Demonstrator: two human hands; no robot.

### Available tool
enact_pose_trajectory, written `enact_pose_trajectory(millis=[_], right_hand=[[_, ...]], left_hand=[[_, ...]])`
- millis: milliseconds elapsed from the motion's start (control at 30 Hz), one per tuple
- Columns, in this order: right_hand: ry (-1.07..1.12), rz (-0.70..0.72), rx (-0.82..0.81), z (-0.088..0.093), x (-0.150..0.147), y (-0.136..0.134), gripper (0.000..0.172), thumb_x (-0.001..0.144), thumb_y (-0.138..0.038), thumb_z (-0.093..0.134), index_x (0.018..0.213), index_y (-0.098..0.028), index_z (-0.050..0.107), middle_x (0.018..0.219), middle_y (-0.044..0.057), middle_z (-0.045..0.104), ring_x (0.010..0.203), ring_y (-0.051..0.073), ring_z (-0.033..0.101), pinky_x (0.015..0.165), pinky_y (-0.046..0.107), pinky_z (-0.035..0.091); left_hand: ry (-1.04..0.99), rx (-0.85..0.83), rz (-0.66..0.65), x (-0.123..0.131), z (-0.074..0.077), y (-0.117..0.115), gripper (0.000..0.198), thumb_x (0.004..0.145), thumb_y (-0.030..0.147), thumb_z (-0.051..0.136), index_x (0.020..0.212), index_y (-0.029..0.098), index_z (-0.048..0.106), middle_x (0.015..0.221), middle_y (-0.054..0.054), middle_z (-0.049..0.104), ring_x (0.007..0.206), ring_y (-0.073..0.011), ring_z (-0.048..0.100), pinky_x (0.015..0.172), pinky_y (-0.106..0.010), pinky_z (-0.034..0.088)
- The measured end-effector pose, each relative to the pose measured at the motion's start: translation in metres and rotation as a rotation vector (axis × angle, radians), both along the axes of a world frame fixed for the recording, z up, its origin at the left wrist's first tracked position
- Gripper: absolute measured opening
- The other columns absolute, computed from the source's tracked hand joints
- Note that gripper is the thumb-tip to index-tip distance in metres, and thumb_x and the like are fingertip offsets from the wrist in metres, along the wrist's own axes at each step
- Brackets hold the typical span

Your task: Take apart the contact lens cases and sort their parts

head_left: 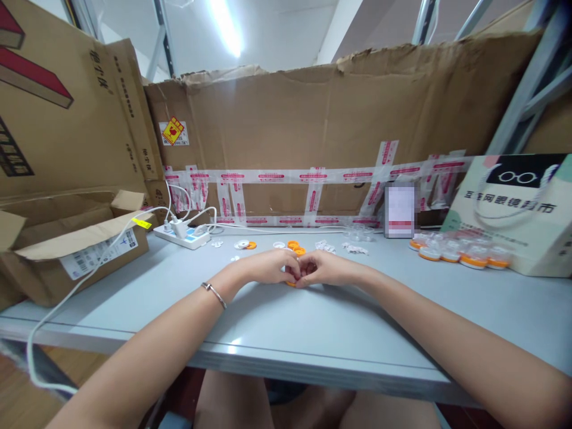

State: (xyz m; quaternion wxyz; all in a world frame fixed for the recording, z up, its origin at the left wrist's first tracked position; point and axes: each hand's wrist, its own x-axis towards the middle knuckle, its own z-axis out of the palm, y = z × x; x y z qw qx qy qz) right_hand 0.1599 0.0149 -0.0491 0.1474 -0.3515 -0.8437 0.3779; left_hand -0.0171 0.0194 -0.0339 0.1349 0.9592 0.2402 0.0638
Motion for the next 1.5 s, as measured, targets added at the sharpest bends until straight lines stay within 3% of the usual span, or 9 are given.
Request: enact_pose_trajectory(millis=[233,500,633,767,867,967,1100,1267,1500], right_hand=[[0.056,-0.016,-0.055,0.0,-0.003,-0.002,0.023,0.061,-0.033,0.063,0.073,-0.013,0.058,0.064,-0.002,0.049,0.06,0.009,0.041,0.056,0.022,0.03],[0.042,0.01,-0.036,0.001,-0.002,-0.001,0.02,0.062,-0.032,0.063,0.07,-0.014,0.058,0.062,-0.003,0.048,0.059,0.009,0.04,0.054,0.022,0.029],[0.014,0.012,-0.011,0.003,-0.002,-0.002,0.02,0.062,-0.032,0.063,0.071,-0.014,0.059,0.061,-0.004,0.045,0.056,0.008,0.037,0.051,0.021,0.027],[-0.004,-0.025,-0.014,0.003,-0.002,-0.002,0.025,0.061,-0.035,0.064,0.075,-0.014,0.061,0.061,-0.004,0.045,0.057,0.008,0.038,0.052,0.022,0.029],[-0.037,-0.087,-0.021,0.002,-0.002,-0.003,0.033,0.061,-0.038,0.064,0.083,-0.014,0.063,0.063,-0.002,0.047,0.058,0.009,0.04,0.053,0.022,0.03],[-0.056,-0.102,-0.006,0.002,-0.001,-0.004,0.036,0.063,-0.04,0.063,0.089,-0.015,0.065,0.065,-0.001,0.049,0.059,0.01,0.041,0.053,0.022,0.03],[-0.073,-0.108,0.015,0.002,0.001,-0.004,0.04,0.063,-0.043,0.063,0.092,-0.016,0.066,0.068,0.0,0.05,0.061,0.01,0.042,0.053,0.022,0.031],[-0.075,-0.101,0.015,0.003,0.001,-0.004,0.04,0.063,-0.046,0.063,0.091,-0.018,0.066,0.069,0.0,0.051,0.061,0.011,0.042,0.053,0.022,0.031],[-0.086,-0.116,0.009,0.003,-0.002,-0.005,0.042,0.063,-0.047,0.063,0.091,-0.017,0.066,0.069,0.001,0.05,0.06,0.01,0.042,0.053,0.023,0.03]], left_hand=[[0.062,0.053,0.071,0.005,0.004,-0.006,0.018,0.068,0.004,0.05,0.075,0.015,0.063,0.083,-0.002,0.059,0.076,-0.0116,0.053,0.065,-0.02,0.04],[-0.007,-0.003,0.098,-0.001,-0.001,-0.002,0.009,0.071,0.021,0.056,0.077,0.016,0.059,0.078,0.0,0.057,0.068,-0.0095,0.051,0.06,-0.019,0.039],[-0.028,-0.015,0.107,0.0,-0.001,-0.003,0.008,0.067,0.021,0.059,0.072,0.015,0.059,0.074,0.0,0.057,0.065,-0.0088,0.05,0.059,-0.019,0.039],[-0.08,-0.032,0.125,-0.003,0.01,-0.007,0.01,0.067,0.022,0.057,0.073,0.014,0.059,0.075,-0.001,0.059,0.067,-0.0092,0.052,0.059,-0.019,0.039],[-0.163,0.009,0.259,-0.019,0.026,-0.004,0.015,0.068,0.024,0.055,0.077,0.013,0.059,0.079,-0.003,0.061,0.071,-0.0106,0.054,0.061,-0.019,0.04],[-0.024,0.071,0.445,-0.047,0.037,0.008,0.015,0.064,0.023,0.055,0.075,0.014,0.062,0.076,-0.003,0.063,0.069,-0.0115,0.055,0.059,-0.019,0.039],[0.302,0.036,0.661,-0.078,0.036,0.028,0.016,0.057,0.019,0.056,0.069,0.014,0.066,0.068,-0.002,0.064,0.06,-0.0114,0.054,0.051,-0.018,0.035],[0.398,-0.109,0.659,-0.091,0.028,0.039,0.021,0.055,0.022,0.057,0.072,0.015,0.068,0.07,-0.002,0.065,0.062,-0.0123,0.055,0.052,-0.018,0.036],[0.324,-0.017,0.654,-0.087,0.026,0.039,0.014,0.058,0.02,0.056,0.067,0.015,0.067,0.067,-0.002,0.065,0.06,-0.0118,0.054,0.052,-0.019,0.035]])
